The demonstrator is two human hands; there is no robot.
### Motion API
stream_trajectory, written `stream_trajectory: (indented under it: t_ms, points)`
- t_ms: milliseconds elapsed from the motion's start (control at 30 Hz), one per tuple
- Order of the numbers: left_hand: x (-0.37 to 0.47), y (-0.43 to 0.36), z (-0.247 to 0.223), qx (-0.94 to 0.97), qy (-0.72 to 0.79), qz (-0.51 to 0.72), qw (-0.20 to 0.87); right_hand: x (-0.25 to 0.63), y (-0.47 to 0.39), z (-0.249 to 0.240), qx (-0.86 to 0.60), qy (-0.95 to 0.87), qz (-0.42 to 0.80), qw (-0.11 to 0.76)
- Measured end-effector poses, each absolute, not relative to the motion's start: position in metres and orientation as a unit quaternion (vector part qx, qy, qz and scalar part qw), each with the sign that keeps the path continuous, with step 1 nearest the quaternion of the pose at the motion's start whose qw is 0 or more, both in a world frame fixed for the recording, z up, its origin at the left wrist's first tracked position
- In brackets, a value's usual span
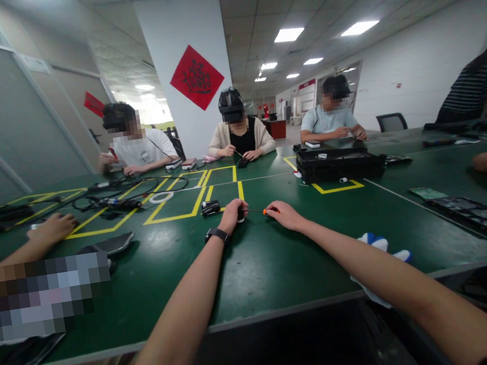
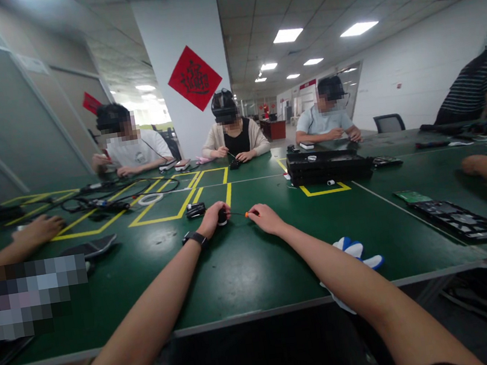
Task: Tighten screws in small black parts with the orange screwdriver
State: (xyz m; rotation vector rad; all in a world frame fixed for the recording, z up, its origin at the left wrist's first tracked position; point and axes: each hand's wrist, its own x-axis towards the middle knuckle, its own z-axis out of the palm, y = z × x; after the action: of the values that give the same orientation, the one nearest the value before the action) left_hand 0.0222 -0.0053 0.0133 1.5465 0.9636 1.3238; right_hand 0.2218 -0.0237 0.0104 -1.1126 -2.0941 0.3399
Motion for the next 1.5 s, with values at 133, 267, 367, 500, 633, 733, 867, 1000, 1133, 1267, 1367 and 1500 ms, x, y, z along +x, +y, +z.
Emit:
stream_trajectory:
  t_ms: [133, 267, 367, 500, 633, 733, 867, 1000, 1133, 1267, 1367, 1500]
  points:
    - [0.023, -0.005, 0.014, 0.611, 0.396, 0.532, 0.433, 0.224, -0.022, 0.01, -0.431, -0.817, 0.121, 0.362]
    - [0.022, -0.004, 0.013, 0.612, 0.388, 0.53, 0.441, 0.224, -0.023, 0.008, -0.419, -0.813, 0.129, 0.384]
    - [0.021, -0.002, 0.012, 0.62, 0.384, 0.534, 0.427, 0.223, -0.025, 0.008, -0.405, -0.806, 0.162, 0.4]
    - [0.02, 0.001, 0.01, 0.638, 0.385, 0.55, 0.376, 0.222, -0.027, 0.01, -0.411, -0.797, 0.182, 0.404]
    - [0.019, 0.004, 0.008, 0.641, 0.389, 0.554, 0.362, 0.222, -0.023, 0.01, -0.435, -0.799, 0.156, 0.385]
    - [0.018, 0.007, 0.007, 0.642, 0.388, 0.554, 0.361, 0.222, -0.021, 0.009, -0.436, -0.816, 0.111, 0.364]
    - [0.017, 0.009, 0.006, 0.644, 0.398, 0.547, 0.357, 0.223, -0.023, 0.008, -0.426, -0.82, 0.1, 0.369]
    - [0.015, 0.011, 0.004, 0.623, 0.436, 0.546, 0.351, 0.224, -0.026, 0.008, -0.416, -0.814, 0.121, 0.386]
    - [0.015, 0.012, 0.002, 0.608, 0.461, 0.54, 0.355, 0.222, -0.028, 0.01, -0.417, -0.811, 0.148, 0.383]
    - [0.016, 0.011, 0.004, 0.598, 0.471, 0.538, 0.361, 0.221, -0.027, 0.012, -0.424, -0.816, 0.136, 0.369]
    - [0.017, 0.011, 0.007, 0.602, 0.471, 0.537, 0.356, 0.222, -0.025, 0.012, -0.43, -0.822, 0.113, 0.357]
    - [0.016, 0.009, 0.009, 0.614, 0.465, 0.546, 0.329, 0.224, -0.023, 0.01, -0.43, -0.825, 0.102, 0.352]
